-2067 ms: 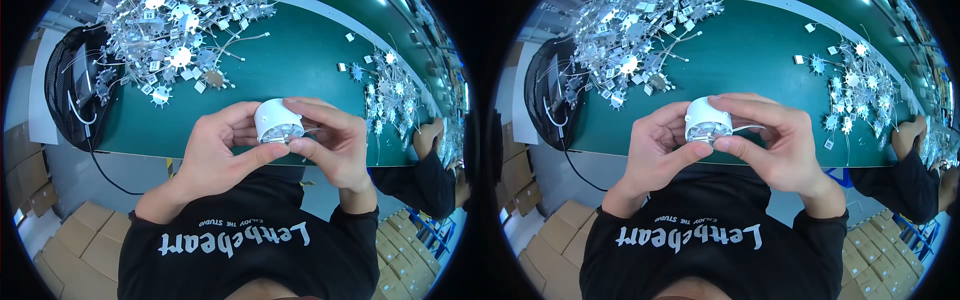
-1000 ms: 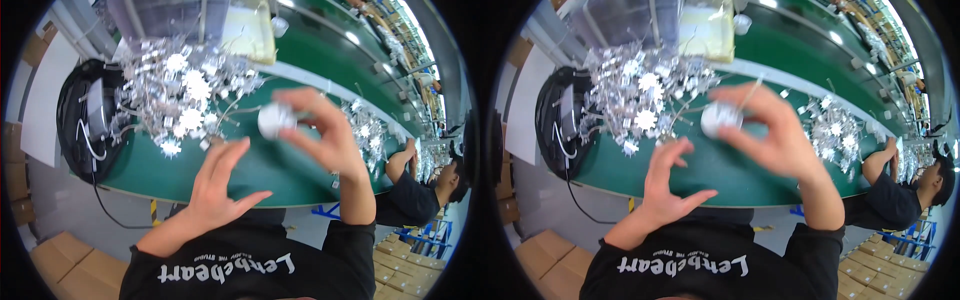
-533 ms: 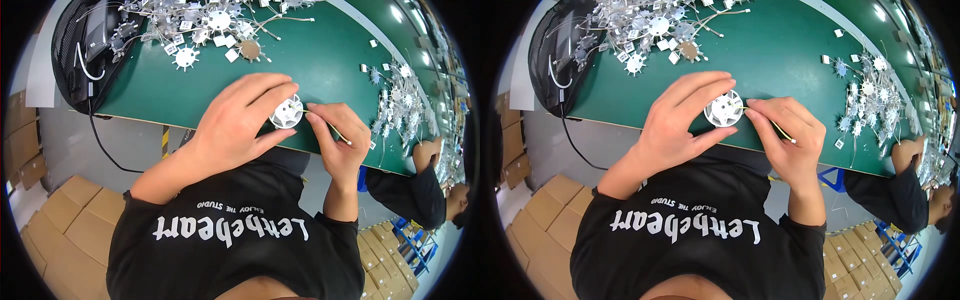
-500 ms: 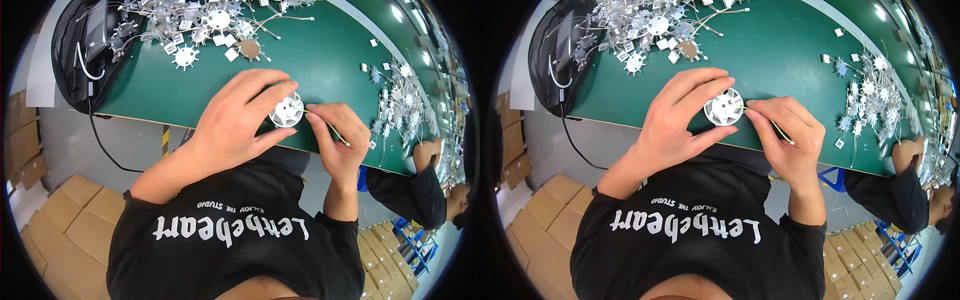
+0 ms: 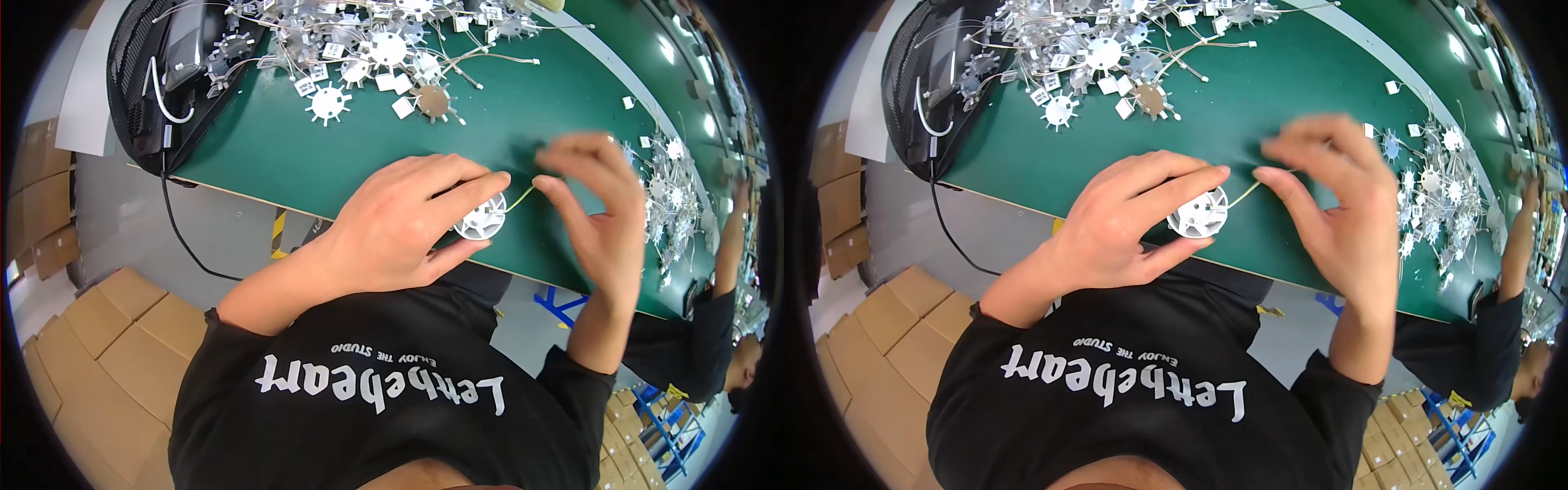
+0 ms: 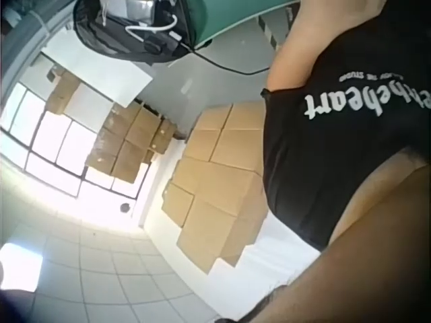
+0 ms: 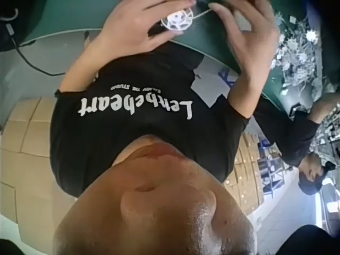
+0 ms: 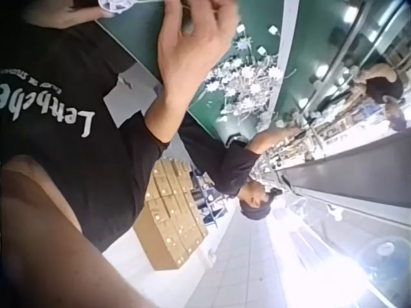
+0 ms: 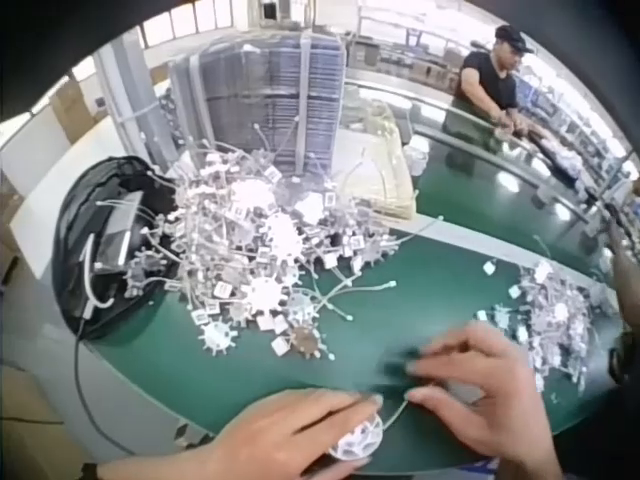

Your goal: Assembling plastic housings onto circular LED circuit boards on a production line.

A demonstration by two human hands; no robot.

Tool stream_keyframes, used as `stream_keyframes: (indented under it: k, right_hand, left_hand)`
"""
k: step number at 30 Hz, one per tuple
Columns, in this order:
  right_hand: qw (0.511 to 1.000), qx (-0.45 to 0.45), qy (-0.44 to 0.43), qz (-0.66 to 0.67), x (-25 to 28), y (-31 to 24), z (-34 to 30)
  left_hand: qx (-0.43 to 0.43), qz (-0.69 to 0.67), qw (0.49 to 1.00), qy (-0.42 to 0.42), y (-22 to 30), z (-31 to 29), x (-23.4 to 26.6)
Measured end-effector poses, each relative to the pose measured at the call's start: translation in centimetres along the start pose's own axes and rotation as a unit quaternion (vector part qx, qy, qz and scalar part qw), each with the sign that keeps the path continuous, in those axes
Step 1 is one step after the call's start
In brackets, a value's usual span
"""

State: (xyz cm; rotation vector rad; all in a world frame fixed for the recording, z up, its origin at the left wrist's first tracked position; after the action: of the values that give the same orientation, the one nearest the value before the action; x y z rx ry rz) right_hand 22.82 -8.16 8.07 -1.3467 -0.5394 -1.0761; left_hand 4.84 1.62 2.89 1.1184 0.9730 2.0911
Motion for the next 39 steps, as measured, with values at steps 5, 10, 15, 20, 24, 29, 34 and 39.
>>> stream_keyframes:
  k: [5, 10, 15, 20, 24, 29, 34, 39]
  right_hand:
    - [0.955, 0.253, 0.108, -0.115, -0.7, -4.3, 7.1]
    - [0.924, 0.319, -0.039, -0.205, -4.7, -3.5, 11.3]
    - [0.961, 0.264, 0.067, -0.052, -1.0, -3.9, 9.5]
    - [0.964, 0.235, 0.118, -0.023, 1.4, -5.2, 6.9]
    - [0.973, 0.199, 0.120, -0.002, 1.7, -5.2, 5.1]
    - [0.981, 0.155, 0.105, 0.050, 1.0, -3.9, 3.1]
    - [0.986, 0.043, 0.133, -0.094, 1.1, -1.0, 1.8]
    - [0.989, -0.011, 0.130, -0.063, 1.4, -1.0, 0.9]
  left_hand:
    - [-0.014, 0.014, 0.999, 0.036, -0.1, 0.1, -0.1]
    - [-0.027, 0.014, 0.993, 0.115, -0.1, -0.7, 1.4]
    - [0.036, -0.188, 0.968, 0.163, -0.8, -2.8, 2.7]
    - [0.160, -0.477, 0.852, 0.143, -0.6, -0.5, 1.9]
    - [0.179, -0.557, 0.803, 0.111, -0.3, 1.2, 1.4]
    - [0.181, -0.713, 0.674, 0.067, -1.2, 2.3, 0.6]
    - [0.207, -0.640, 0.724, 0.155, -2.2, 2.7, 1.3]
    - [0.207, -0.484, 0.841, 0.122, -2.7, 3.8, 2.1]
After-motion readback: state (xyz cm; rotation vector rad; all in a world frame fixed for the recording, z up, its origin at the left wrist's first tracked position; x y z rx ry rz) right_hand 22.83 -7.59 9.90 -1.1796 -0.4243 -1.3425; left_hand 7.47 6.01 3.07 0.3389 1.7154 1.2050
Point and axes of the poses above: each hand's wrist, its own z-axis towards the middle knuckle, its own x-axis out of the back of the hand, y = z × x, the point moved 5 cm from there along z, towards the middle knuckle, and after that the axes turned 6 degrees about -z, right-handed, at the moved point
